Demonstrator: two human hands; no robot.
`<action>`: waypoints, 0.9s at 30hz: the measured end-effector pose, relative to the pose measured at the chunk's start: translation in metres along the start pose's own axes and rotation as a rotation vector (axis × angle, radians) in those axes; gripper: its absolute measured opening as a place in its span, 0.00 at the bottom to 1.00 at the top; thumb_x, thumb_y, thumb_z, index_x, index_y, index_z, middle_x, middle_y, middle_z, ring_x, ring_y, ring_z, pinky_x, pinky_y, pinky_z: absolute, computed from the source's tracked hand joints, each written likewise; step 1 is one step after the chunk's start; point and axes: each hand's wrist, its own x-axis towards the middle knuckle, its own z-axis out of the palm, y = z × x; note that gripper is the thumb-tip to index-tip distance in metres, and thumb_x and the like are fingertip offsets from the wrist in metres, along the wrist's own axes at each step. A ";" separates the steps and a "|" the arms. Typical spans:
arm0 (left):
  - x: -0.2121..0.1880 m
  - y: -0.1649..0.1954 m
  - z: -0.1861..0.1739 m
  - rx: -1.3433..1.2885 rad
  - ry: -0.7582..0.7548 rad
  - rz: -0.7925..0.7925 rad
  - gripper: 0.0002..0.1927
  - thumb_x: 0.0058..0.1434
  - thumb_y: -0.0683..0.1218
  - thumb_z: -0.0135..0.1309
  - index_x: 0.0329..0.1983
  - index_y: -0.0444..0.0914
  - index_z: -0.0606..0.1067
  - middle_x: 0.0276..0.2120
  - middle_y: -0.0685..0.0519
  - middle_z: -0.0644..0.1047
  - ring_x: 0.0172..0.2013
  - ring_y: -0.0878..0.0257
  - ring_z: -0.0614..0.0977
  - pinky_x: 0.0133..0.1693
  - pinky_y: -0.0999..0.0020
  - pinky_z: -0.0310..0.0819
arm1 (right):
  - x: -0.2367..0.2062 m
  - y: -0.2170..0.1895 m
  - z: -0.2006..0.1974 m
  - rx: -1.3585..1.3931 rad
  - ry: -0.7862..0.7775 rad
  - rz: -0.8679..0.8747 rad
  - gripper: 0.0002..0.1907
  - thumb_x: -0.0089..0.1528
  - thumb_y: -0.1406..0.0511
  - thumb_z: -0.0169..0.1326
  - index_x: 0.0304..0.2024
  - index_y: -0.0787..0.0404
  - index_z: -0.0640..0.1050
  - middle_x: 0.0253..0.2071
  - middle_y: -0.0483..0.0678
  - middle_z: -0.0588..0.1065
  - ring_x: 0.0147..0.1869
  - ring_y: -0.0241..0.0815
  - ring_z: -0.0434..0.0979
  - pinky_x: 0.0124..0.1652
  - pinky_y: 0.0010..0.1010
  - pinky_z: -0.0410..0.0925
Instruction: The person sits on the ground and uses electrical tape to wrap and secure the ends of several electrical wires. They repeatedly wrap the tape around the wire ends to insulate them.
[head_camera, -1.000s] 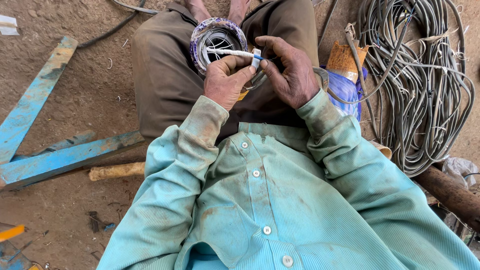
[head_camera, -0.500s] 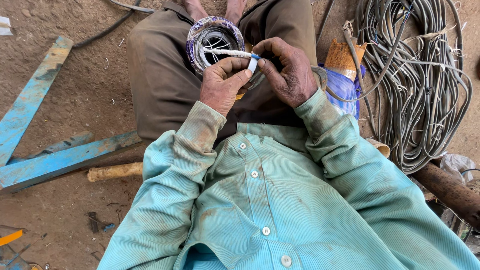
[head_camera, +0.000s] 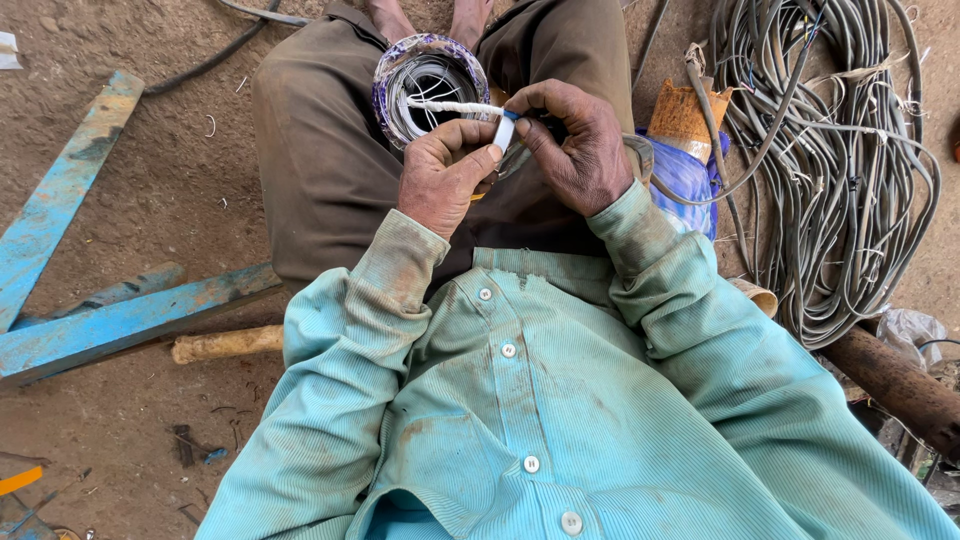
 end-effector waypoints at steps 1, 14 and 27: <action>0.001 -0.001 0.000 -0.019 -0.018 0.008 0.10 0.63 0.40 0.60 0.47 0.33 0.81 0.29 0.57 0.79 0.26 0.75 0.75 0.29 0.80 0.71 | 0.000 0.001 0.001 -0.008 0.006 0.011 0.07 0.69 0.74 0.57 0.49 0.67 0.78 0.44 0.51 0.78 0.49 0.41 0.80 0.51 0.30 0.72; 0.006 0.053 0.012 0.732 -0.047 0.865 0.21 0.55 0.38 0.60 0.54 0.35 0.76 0.44 0.42 0.77 0.46 0.48 0.79 0.50 0.60 0.75 | 0.013 0.012 -0.009 0.210 -0.120 0.214 0.07 0.68 0.70 0.54 0.47 0.67 0.79 0.42 0.44 0.80 0.49 0.32 0.77 0.51 0.28 0.71; 0.041 0.050 0.011 0.905 0.083 0.204 0.16 0.60 0.56 0.58 0.36 0.39 0.83 0.29 0.42 0.82 0.33 0.46 0.84 0.37 0.55 0.75 | 0.007 -0.012 0.011 -0.321 0.192 0.098 0.07 0.59 0.66 0.65 0.36 0.63 0.81 0.32 0.53 0.77 0.37 0.52 0.80 0.36 0.38 0.69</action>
